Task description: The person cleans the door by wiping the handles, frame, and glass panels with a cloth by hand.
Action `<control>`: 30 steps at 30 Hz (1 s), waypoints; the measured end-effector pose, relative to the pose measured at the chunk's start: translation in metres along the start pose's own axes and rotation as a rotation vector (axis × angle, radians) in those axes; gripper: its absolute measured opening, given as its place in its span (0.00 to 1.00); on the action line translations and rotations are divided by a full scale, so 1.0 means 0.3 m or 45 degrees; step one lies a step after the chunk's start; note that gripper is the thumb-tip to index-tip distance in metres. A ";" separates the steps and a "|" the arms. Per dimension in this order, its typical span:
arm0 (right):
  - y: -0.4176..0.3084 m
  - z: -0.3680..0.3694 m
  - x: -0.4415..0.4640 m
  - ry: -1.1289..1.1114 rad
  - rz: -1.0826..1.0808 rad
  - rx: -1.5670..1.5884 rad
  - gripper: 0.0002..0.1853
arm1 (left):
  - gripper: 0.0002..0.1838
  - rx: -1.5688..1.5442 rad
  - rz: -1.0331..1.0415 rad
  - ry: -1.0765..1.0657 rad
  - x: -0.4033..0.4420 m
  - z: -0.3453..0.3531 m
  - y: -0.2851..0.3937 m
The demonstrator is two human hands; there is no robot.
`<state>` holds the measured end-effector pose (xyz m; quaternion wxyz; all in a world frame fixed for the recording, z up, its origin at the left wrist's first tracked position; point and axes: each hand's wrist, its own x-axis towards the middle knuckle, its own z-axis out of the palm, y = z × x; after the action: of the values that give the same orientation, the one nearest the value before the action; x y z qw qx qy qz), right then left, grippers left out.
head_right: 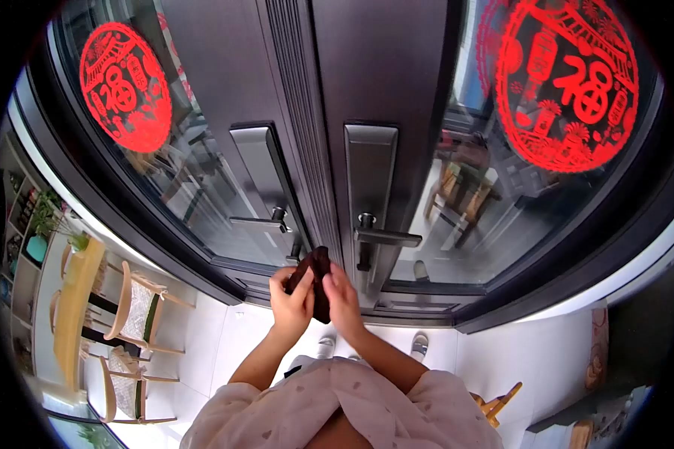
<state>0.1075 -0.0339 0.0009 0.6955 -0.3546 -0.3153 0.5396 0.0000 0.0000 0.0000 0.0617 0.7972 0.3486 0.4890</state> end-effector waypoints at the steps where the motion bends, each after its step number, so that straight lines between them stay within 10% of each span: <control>1: 0.036 0.025 -0.021 -0.065 -0.170 -0.124 0.28 | 0.19 0.161 0.032 -0.002 0.002 -0.020 0.005; 10: -0.202 0.163 0.150 -0.154 -1.040 -1.076 0.16 | 0.28 -0.480 0.211 -0.188 0.113 -0.118 -0.094; 17: -0.524 0.427 0.520 -0.050 -1.920 -1.414 0.09 | 0.09 -0.333 0.193 0.273 0.319 -0.149 -0.244; 22: -0.456 0.514 0.574 -0.150 -1.879 -2.220 0.10 | 0.09 0.010 0.254 0.055 0.330 -0.039 -0.324; 30: -0.518 0.413 0.511 -0.021 -1.660 -2.179 0.10 | 0.11 0.014 0.309 0.126 0.313 -0.012 -0.330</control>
<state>0.1211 0.1086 0.2072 0.3678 -0.4835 -0.7211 -0.3330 -0.0257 0.1313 0.0275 -0.0198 0.8088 0.2548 0.5297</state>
